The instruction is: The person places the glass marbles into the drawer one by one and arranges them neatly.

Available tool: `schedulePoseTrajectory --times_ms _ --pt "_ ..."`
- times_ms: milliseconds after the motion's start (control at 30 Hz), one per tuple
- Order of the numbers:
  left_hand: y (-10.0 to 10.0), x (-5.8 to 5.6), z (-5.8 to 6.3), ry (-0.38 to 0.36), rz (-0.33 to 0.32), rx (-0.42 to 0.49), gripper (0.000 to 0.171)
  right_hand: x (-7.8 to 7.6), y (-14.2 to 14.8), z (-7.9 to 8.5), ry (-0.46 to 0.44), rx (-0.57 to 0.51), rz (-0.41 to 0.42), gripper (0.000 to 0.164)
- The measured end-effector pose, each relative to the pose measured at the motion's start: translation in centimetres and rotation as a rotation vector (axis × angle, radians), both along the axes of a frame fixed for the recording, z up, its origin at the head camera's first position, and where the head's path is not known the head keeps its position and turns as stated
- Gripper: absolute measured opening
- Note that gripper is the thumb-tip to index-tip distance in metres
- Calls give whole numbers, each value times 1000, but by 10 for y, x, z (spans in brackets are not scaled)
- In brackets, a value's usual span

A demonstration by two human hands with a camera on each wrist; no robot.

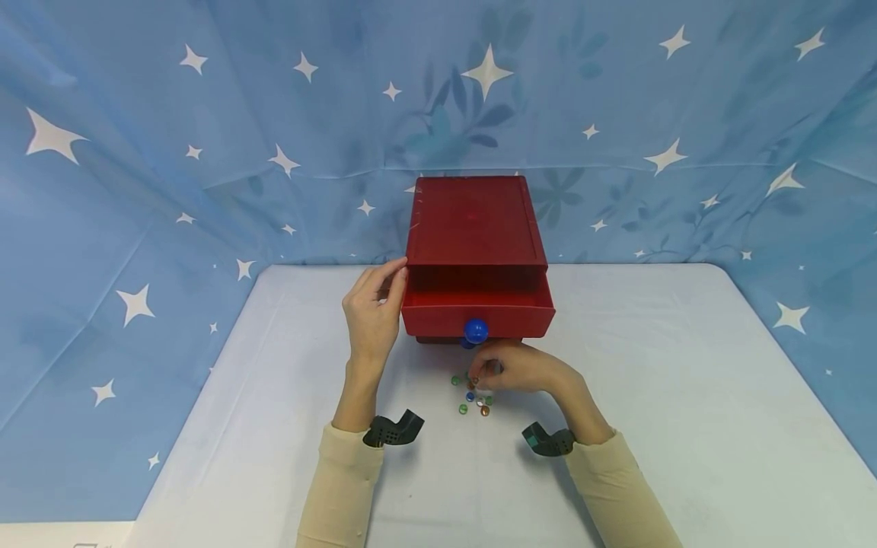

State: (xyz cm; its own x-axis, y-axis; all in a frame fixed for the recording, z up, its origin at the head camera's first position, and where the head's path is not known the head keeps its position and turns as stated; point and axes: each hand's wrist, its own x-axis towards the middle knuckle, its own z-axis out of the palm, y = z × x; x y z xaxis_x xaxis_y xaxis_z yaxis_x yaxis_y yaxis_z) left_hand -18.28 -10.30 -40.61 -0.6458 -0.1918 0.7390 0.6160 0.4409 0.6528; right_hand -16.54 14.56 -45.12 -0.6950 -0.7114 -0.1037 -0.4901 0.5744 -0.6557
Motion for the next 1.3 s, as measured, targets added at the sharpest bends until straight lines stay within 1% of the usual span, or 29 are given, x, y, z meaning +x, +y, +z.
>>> schedulePoseTrajectory --times_ms 300,800,1300 --pt "1 1 0 8 2 0 19 3 -1 3 -3 -12 3 10" --pt "-1 1 0 -4 -3 1 20 4 -1 8 -2 -4 21 9" --pt "-1 0 0 -3 -7 -3 20 5 -2 10 26 -14 34 9"
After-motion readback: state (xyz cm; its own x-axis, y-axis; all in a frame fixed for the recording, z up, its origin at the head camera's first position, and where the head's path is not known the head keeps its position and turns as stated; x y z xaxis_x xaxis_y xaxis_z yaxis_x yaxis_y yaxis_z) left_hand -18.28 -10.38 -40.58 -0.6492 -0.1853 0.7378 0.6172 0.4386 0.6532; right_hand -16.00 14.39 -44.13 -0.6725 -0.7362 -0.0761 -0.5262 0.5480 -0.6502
